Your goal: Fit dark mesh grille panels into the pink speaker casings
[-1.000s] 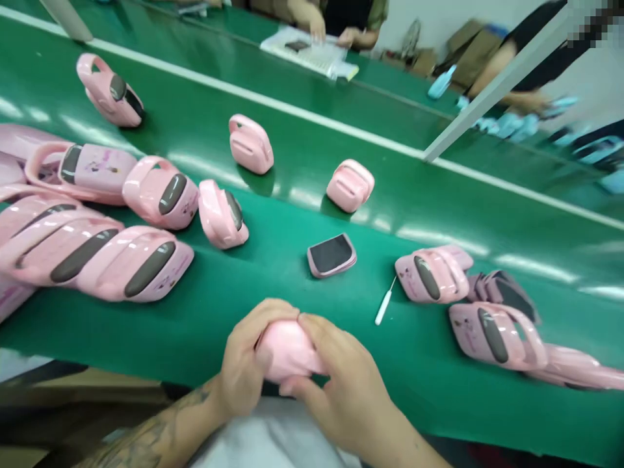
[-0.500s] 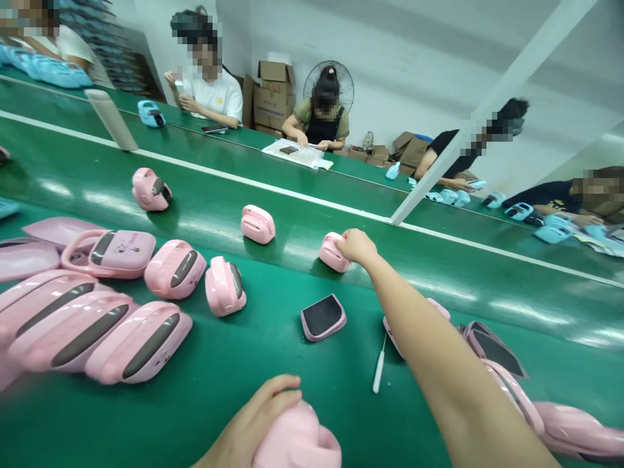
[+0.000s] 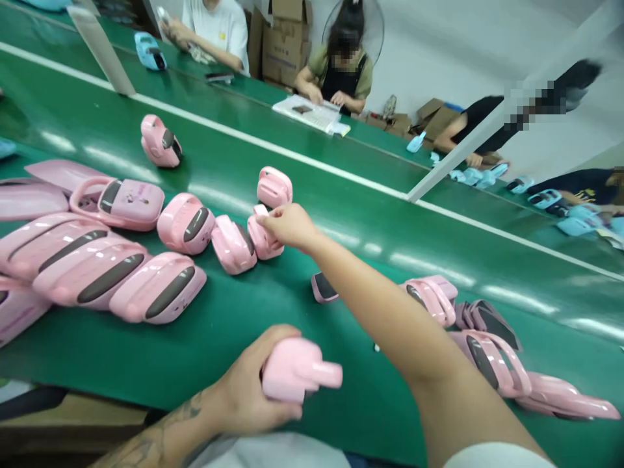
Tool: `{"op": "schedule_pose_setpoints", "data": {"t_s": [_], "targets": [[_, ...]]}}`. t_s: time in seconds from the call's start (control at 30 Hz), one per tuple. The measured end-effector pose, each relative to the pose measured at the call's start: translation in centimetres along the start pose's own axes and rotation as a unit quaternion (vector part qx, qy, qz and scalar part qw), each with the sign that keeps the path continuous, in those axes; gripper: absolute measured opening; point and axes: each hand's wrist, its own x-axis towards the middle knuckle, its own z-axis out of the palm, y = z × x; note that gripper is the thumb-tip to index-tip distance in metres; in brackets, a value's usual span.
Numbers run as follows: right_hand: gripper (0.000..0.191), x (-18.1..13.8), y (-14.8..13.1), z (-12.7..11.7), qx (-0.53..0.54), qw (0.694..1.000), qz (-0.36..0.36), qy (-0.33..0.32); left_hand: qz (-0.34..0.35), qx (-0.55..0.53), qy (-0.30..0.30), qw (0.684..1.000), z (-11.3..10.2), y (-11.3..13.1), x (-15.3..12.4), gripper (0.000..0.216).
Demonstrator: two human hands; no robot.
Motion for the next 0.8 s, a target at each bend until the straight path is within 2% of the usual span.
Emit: {"op": "schedule_pose_setpoints", "data": {"t_s": [0.07, 0.17, 0.23, 0.3, 0.33, 0.4, 0.43, 0.47, 0.5, 0.57, 0.67, 0.73, 0.8], "targets": [[0.039, -0.9, 0.2, 0.0, 0.005, 1.000, -0.014, 0.008, -0.051, -0.065, 0.070, 0.994, 0.0, 0.1, 0.2, 0.090], [0.027, -3.2, 1.3, -0.9, 0.000, 0.998, -0.033, 0.051, -0.082, -0.148, 0.158, 0.973, -0.3, 0.1, 0.6, 0.089], [0.039, -6.1, 2.4, -1.4, 0.021, 0.994, -0.054, 0.095, -0.089, -0.235, 0.189, 0.949, -0.5, 0.3, 1.1, 0.080], [0.041, -10.4, 3.7, -1.1, 0.084, 0.983, -0.063, 0.148, -0.106, -0.342, 0.208, 0.910, -0.5, 0.8, 1.8, 0.068], [0.041, -12.8, 4.4, -0.5, 0.128, 0.972, -0.055, 0.187, -0.118, -0.394, 0.215, 0.886, -0.4, 1.3, 2.1, 0.062], [0.051, -17.7, 5.5, 1.5, 0.190, 0.942, 0.008, 0.276, -0.135, -0.471, 0.222, 0.843, 0.1, 2.3, 2.9, 0.053], [0.055, -19.9, 6.0, 2.7, 0.200, 0.934, 0.029, 0.293, -0.137, -0.494, 0.222, 0.829, 0.4, 2.8, 3.2, 0.052], [0.058, -21.8, 6.2, 4.1, 0.202, 0.938, 0.024, 0.280, -0.139, -0.509, 0.218, 0.821, 0.8, 3.3, 3.5, 0.052], [0.064, -23.2, 6.3, 5.4, 0.202, 0.952, 0.015, 0.231, -0.141, -0.517, 0.210, 0.818, 1.2, 3.6, 3.7, 0.053], [0.076, -24.9, 6.2, 7.7, 0.223, 0.962, -0.022, 0.154, -0.152, -0.518, 0.188, 0.821, 2.2, 3.9, 4.0, 0.056], [0.078, -25.2, 6.3, 9.3, 0.281, 0.941, -0.031, 0.184, -0.180, -0.482, 0.136, 0.847, 2.9, 3.5, 3.9, 0.059], [0.078, -25.3, 7.3, 9.2, 0.289, 0.933, -0.016, 0.214, -0.186, -0.407, 0.091, 0.889, 2.3, 2.9, 3.6, 0.062], [0.083, -26.0, 8.9, 8.4, 0.267, 0.939, -0.001, 0.215, -0.157, -0.266, 0.092, 0.947, 0.9, 2.5, 3.1, 0.071]]}}
